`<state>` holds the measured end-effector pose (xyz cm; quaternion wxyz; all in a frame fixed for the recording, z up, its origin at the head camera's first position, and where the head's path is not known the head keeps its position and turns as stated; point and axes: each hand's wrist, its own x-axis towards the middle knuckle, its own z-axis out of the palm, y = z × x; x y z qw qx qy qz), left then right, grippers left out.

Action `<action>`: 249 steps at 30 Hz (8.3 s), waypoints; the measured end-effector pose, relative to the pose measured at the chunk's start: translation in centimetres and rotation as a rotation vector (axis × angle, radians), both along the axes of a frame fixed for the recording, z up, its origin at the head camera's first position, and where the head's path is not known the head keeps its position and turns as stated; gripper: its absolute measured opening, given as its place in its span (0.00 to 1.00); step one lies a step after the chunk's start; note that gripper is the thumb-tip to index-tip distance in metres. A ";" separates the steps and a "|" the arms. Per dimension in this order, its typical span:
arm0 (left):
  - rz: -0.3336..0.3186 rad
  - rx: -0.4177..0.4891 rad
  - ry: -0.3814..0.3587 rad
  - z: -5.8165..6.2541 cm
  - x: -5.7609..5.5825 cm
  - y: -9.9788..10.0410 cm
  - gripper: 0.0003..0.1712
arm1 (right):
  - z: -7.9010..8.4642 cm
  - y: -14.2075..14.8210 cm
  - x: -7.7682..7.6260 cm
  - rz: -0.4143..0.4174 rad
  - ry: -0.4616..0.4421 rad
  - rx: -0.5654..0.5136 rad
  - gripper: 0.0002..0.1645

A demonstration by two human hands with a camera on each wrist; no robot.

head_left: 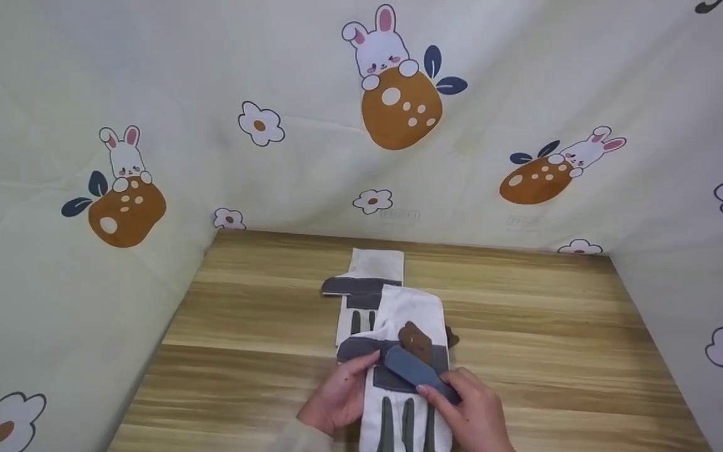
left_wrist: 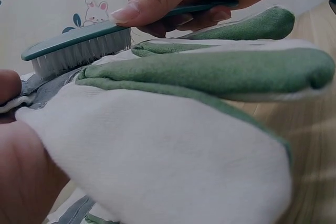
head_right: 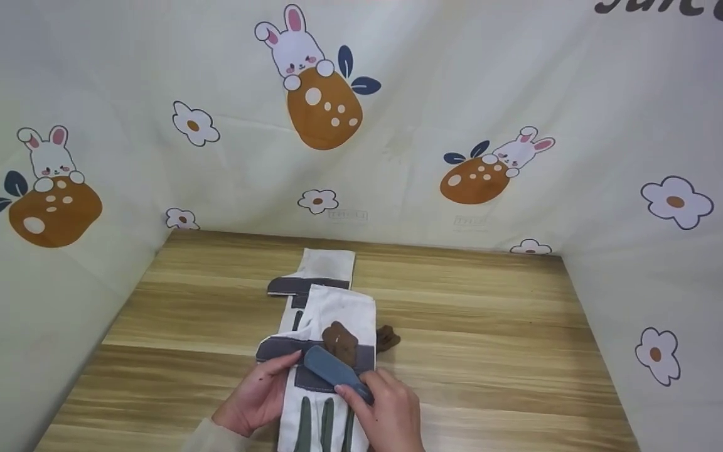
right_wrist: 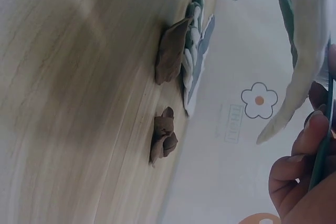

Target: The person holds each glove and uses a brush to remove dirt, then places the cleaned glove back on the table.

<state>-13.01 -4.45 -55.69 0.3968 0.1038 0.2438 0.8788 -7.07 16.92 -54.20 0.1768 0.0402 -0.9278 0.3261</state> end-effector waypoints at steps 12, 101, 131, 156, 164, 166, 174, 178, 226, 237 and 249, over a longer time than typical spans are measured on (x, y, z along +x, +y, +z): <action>-0.014 0.029 0.048 -0.2 0.0 0.1 0.26 | 0.0 0.8 -0.3 -0.078 0.032 -0.008 0.13; -0.001 0.035 0.056 0.0 0.2 -0.1 0.24 | 0.4 0.9 -0.3 -0.130 -0.082 -0.167 0.16; -0.013 0.058 0.089 0.0 0.2 0.2 0.23 | 0.7 0.6 -0.3 -0.116 -0.070 -0.069 0.17; -0.009 0.034 0.080 -0.3 0.5 0.0 0.23 | 0.1 1.6 -0.3 -0.144 -0.109 -0.146 0.16; -0.015 0.029 0.076 -0.4 0.5 0.0 0.23 | -0.1 1.8 -0.3 -0.160 -0.120 -0.142 0.18; -0.020 0.032 0.078 -0.4 0.5 0.0 0.23 | -0.1 1.8 -0.3 -0.163 -0.131 -0.146 0.18; 0.009 0.030 0.067 -0.3 0.5 -0.1 0.23 | 0.2 1.9 -0.4 -0.171 -0.201 -0.167 0.22; 0.024 0.027 0.065 -0.2 0.6 -0.1 0.22 | 0.2 1.9 -0.4 -0.175 -0.216 -0.170 0.23; 0.023 0.049 0.121 0.1 0.7 0.2 0.22 | 1.2 0.1 -1.0 -0.132 -0.142 -0.197 0.19; 0.064 0.057 0.105 0.1 0.7 0.1 0.21 | 0.9 0.5 -1.0 -0.152 -0.236 -0.220 0.24; 0.009 0.031 0.100 0.2 0.8 0.1 0.21 | 0.3 1.1 -0.7 -0.167 -0.205 -0.183 0.21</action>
